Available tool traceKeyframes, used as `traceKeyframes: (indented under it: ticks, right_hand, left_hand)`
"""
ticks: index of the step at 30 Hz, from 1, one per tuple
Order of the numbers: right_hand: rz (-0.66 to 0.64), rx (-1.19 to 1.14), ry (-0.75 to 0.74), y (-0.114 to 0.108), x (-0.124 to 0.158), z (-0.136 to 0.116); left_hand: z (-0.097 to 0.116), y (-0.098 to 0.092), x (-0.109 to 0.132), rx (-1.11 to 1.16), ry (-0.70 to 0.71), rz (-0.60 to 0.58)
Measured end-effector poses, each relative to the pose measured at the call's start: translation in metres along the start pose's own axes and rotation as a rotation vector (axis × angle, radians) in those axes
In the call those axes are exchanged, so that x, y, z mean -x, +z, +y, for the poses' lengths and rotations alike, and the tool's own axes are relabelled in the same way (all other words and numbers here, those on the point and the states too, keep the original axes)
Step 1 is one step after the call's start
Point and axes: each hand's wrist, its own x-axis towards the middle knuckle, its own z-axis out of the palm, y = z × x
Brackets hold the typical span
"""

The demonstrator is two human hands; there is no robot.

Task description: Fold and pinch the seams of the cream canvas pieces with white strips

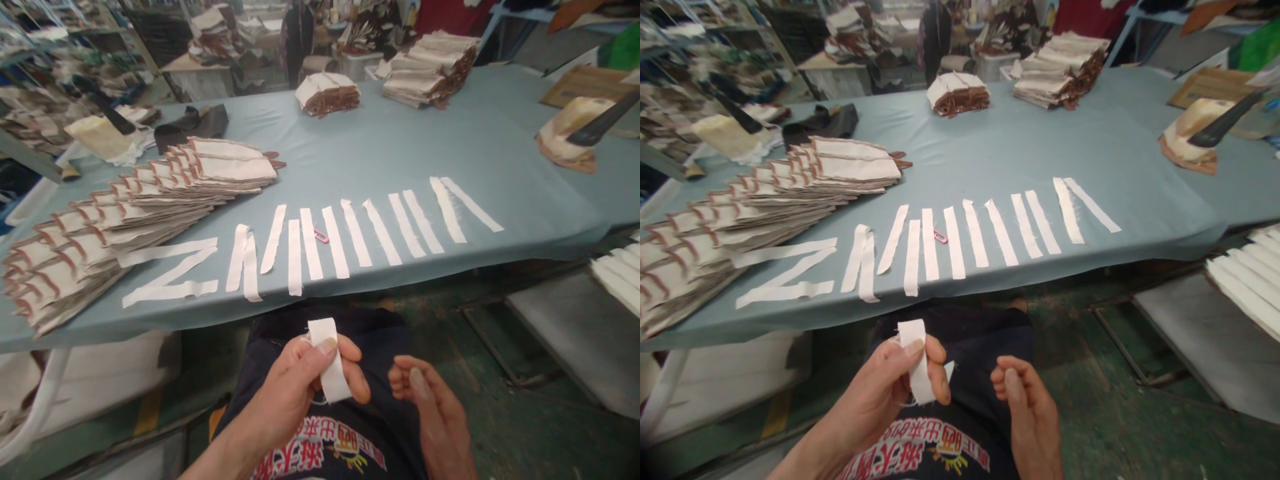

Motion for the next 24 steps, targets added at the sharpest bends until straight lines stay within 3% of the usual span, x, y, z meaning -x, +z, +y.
traceKeyframes:
  ticks: [2, 4, 5, 8, 11, 16, 21, 24]
  right_hand:
    - [-0.049, 0.015, -0.123, 0.008, 0.001, -0.026]
    - [-0.190, 0.014, -0.227, 0.022, 0.004, -0.054]
    - [-0.296, 0.023, -0.251, 0.030, 0.006, -0.067]
    - [-0.397, 0.019, -0.311, 0.054, 0.008, -0.089]
    - [-0.464, -0.026, -0.282, 0.072, 0.007, -0.091]
    - [-0.432, -0.111, -0.210, 0.089, 0.007, -0.093]
    - [-0.387, -0.019, -0.235, 0.099, 0.007, -0.100]
    - [-0.454, 0.031, -0.202, 0.105, 0.004, -0.096]
  left_hand:
    - [0.001, 0.000, 0.002, -0.155, 0.020, -0.020]
    - [0.004, 0.001, 0.003, -0.308, 0.056, -0.029]
    - [0.005, 0.001, 0.003, -0.382, 0.084, -0.027]
    - [0.007, 0.001, 0.003, -0.557, 0.191, -0.003]
    - [0.007, -0.001, 0.002, -0.629, 0.249, 0.008]
    - [0.005, -0.009, -0.001, -0.655, 0.269, 0.063]
    - [0.005, -0.020, 0.002, -0.697, 0.322, 0.137]
    - [0.004, -0.024, 0.003, -0.627, 0.362, 0.185]
